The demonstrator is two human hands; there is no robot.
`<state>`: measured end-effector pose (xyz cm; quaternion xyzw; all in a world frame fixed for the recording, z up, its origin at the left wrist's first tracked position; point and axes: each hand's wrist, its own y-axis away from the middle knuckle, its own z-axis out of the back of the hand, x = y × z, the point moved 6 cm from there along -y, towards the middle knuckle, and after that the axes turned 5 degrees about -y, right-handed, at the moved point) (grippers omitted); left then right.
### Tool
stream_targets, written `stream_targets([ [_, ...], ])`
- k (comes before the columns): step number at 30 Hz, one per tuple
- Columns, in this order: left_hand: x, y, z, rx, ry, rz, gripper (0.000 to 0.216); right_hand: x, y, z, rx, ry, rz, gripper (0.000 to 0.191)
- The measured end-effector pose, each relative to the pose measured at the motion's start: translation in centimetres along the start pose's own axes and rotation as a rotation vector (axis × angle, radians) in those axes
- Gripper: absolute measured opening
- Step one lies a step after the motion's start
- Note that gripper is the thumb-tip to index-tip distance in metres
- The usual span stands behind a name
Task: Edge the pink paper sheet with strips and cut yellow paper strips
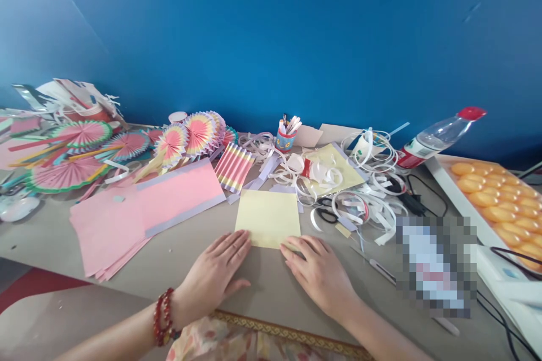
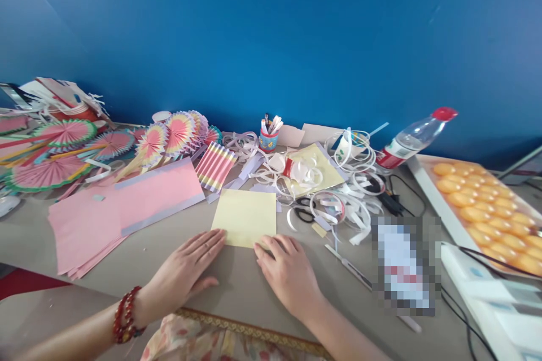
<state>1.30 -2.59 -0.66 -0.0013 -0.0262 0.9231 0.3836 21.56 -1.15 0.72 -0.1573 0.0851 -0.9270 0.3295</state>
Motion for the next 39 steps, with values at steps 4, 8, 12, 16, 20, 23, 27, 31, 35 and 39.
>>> stream_targets([
  [4, 0.7, 0.3, 0.3, -0.029, -0.036, -0.010, 0.063, -0.3, -0.1, -0.1, -0.001, -0.006, -0.005, 0.026],
  [8, 1.3, -0.7, 1.3, -0.070, 0.076, 0.099, 0.043, -0.3, -0.2, 0.1, 0.000, -0.040, -0.018, 0.027],
  [12, 2.4, -2.4, 1.7, -0.064, 0.165, 0.186, 0.029, -0.4, -1.2, 0.4, -0.011, -0.117, -0.065, 0.018],
  [16, 2.9, -3.4, 1.5, -0.062, 0.232, 0.184, 0.014, -0.7, -2.5, -0.1, 0.021, -0.148, -0.098, 0.020],
  [20, 3.1, -3.6, 1.6, -0.085, 0.284, 0.195, 0.013, -1.0, -3.4, -0.5, 0.040, -0.186, -0.100, 0.008],
  [23, 2.9, -3.6, 1.8, -0.101, 0.305, 0.174, 0.009, -0.9, -3.4, -0.4, 0.042, -0.211, -0.091, 0.009],
  [27, 2.4, -3.0, 2.1, -0.128, 0.223, 0.123, 0.024, -0.2, -2.7, 0.1, 0.052, -0.185, -0.016, 0.014],
  [31, 2.0, -2.1, 1.9, -0.124, 0.175, 0.123, 0.027, 0.1, -2.0, 0.4, 0.050, -0.179, 0.025, 0.013],
  [35, 2.4, -1.6, 1.5, -0.130, 0.249, 0.171, 0.025, -0.4, -2.1, 0.2, 0.050, -0.230, -0.012, 0.016],
  [39, 3.2, -1.5, 1.1, -0.137, 0.320, 0.217, 0.026, -1.0, -2.4, 0.0, 0.034, -0.311, -0.067, 0.017],
])
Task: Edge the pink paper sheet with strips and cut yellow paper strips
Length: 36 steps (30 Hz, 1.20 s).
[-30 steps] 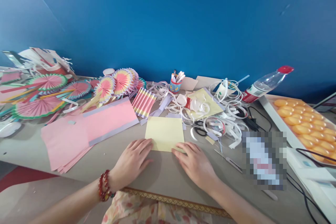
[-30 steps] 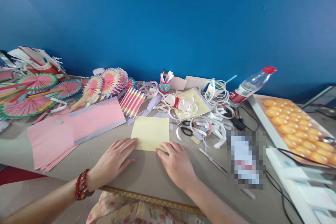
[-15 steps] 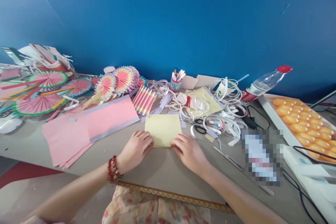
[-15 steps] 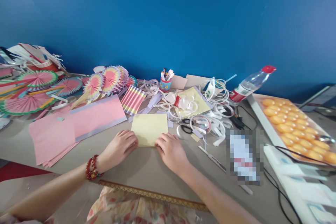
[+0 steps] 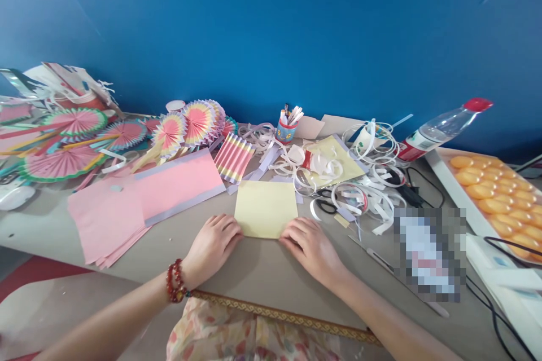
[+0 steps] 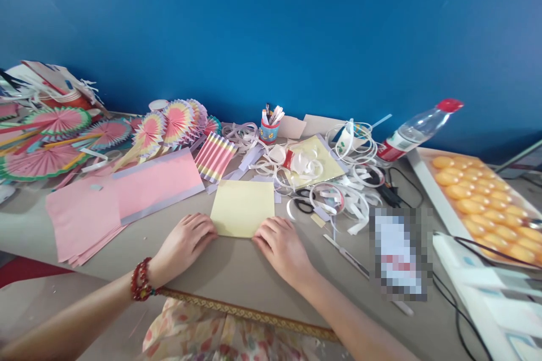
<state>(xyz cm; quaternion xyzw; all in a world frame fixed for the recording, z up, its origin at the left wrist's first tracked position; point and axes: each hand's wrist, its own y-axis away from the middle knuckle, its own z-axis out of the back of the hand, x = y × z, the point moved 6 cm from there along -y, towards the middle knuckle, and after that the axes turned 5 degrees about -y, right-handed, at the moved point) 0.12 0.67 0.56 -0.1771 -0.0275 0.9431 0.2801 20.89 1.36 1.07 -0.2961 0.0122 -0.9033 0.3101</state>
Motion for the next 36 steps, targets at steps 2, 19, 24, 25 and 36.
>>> stream_targets([
  [2, 0.3, -0.1, 0.1, -0.013, 0.010, 0.029, 0.026, -0.2, -0.1, 0.0, -0.010, -0.004, -0.019, 0.017],
  [19, -2.9, 0.1, 1.3, -0.105, -0.314, 0.024, 0.035, -1.0, -0.7, -0.9, -0.012, 0.145, -0.043, 0.021],
  [24, -7.2, 0.6, -1.4, 0.052, -0.370, -0.231, 0.081, -1.1, -0.6, -1.0, -0.005, 0.143, -0.043, 0.020],
  [25, -7.3, 0.7, -1.9, 0.067, -0.384, -0.214, 0.086, -1.2, -0.6, -1.0, -0.008, 0.143, -0.041, 0.019],
  [36, -6.6, 2.0, -3.3, 0.165, -0.317, -0.168, 0.093, -1.3, -0.5, -1.2, -0.011, 0.113, -0.038, 0.021],
])
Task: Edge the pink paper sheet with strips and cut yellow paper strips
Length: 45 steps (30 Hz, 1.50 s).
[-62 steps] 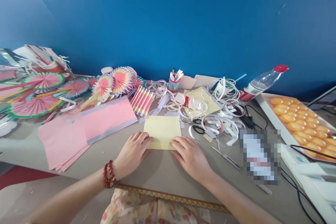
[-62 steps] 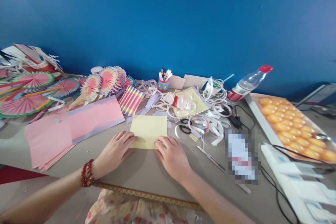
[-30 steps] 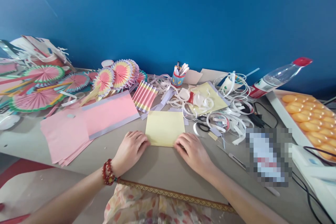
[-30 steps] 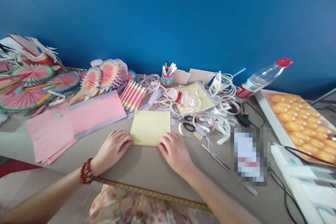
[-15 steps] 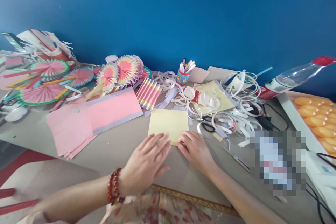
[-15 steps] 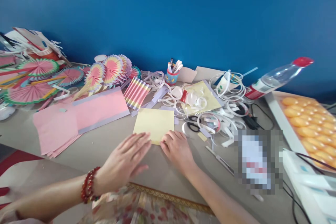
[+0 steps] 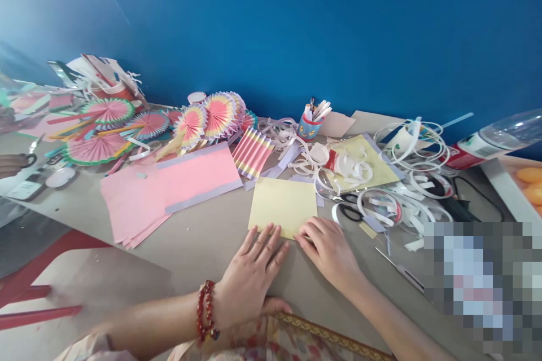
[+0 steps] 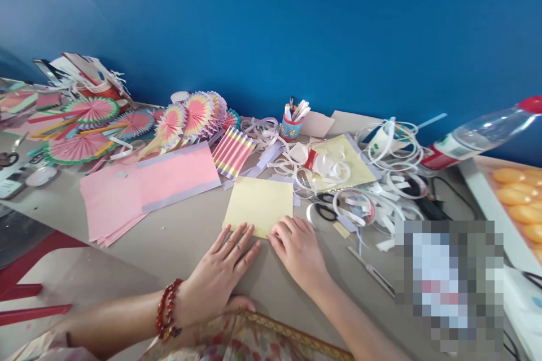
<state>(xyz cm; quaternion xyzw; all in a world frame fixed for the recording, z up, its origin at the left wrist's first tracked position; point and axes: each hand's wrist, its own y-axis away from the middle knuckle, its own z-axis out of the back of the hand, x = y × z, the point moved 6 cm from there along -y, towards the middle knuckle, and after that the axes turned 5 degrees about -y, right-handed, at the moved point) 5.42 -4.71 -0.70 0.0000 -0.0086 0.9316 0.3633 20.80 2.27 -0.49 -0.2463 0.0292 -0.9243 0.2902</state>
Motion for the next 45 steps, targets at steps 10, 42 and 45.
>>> stream_targets([
  [10, -0.3, 0.2, -0.5, 0.034, 0.010, 0.023, 0.095, 0.0, 0.1, -0.1, -0.009, -0.002, -0.003, 0.021],
  [42, -0.2, 0.2, -0.6, 0.021, 0.018, 0.030, 0.096, 0.5, -0.3, 0.8, -0.026, -0.038, -0.032, 0.019],
  [45, -0.2, 0.2, -0.7, 0.019, 0.007, 0.033, 0.095, 0.3, -0.1, 1.0, -0.029, -0.029, -0.050, 0.019],
])
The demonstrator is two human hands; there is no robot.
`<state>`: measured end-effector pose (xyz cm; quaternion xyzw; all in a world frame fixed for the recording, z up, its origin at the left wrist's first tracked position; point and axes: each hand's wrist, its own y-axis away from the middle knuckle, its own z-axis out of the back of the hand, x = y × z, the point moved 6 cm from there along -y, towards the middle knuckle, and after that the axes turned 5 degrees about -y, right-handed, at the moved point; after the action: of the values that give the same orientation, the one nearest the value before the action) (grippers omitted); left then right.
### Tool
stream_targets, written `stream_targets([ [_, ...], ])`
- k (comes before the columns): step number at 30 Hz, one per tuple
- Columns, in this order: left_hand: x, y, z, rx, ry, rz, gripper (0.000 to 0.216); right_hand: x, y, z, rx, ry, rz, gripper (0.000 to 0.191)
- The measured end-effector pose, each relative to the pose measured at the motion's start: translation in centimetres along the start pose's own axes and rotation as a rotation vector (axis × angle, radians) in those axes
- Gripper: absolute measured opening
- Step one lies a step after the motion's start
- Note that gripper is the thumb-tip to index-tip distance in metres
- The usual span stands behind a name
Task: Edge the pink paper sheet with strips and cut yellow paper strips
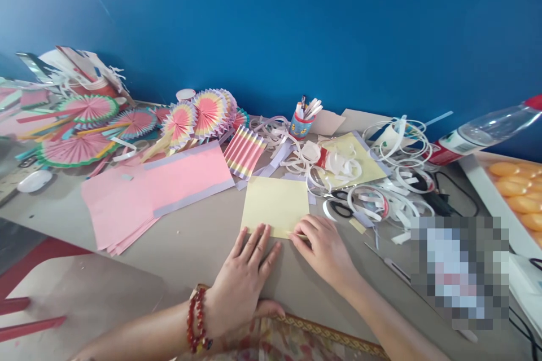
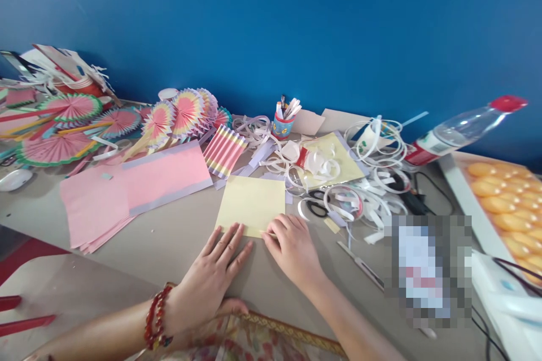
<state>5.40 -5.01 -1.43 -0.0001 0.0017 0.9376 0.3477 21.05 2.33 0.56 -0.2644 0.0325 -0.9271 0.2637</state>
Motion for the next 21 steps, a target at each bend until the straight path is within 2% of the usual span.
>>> stream_targets([
  [9, -0.2, -0.1, 0.1, 0.019, -0.030, 0.027, 0.093, -1.6, 0.6, 1.2, 0.008, 0.057, -0.043, 0.019],
  [21, -0.2, -0.3, 0.0, 0.026, 0.000, 0.033, 0.099, -2.4, 1.0, 0.9, 0.037, 0.086, -0.074, 0.020],
])
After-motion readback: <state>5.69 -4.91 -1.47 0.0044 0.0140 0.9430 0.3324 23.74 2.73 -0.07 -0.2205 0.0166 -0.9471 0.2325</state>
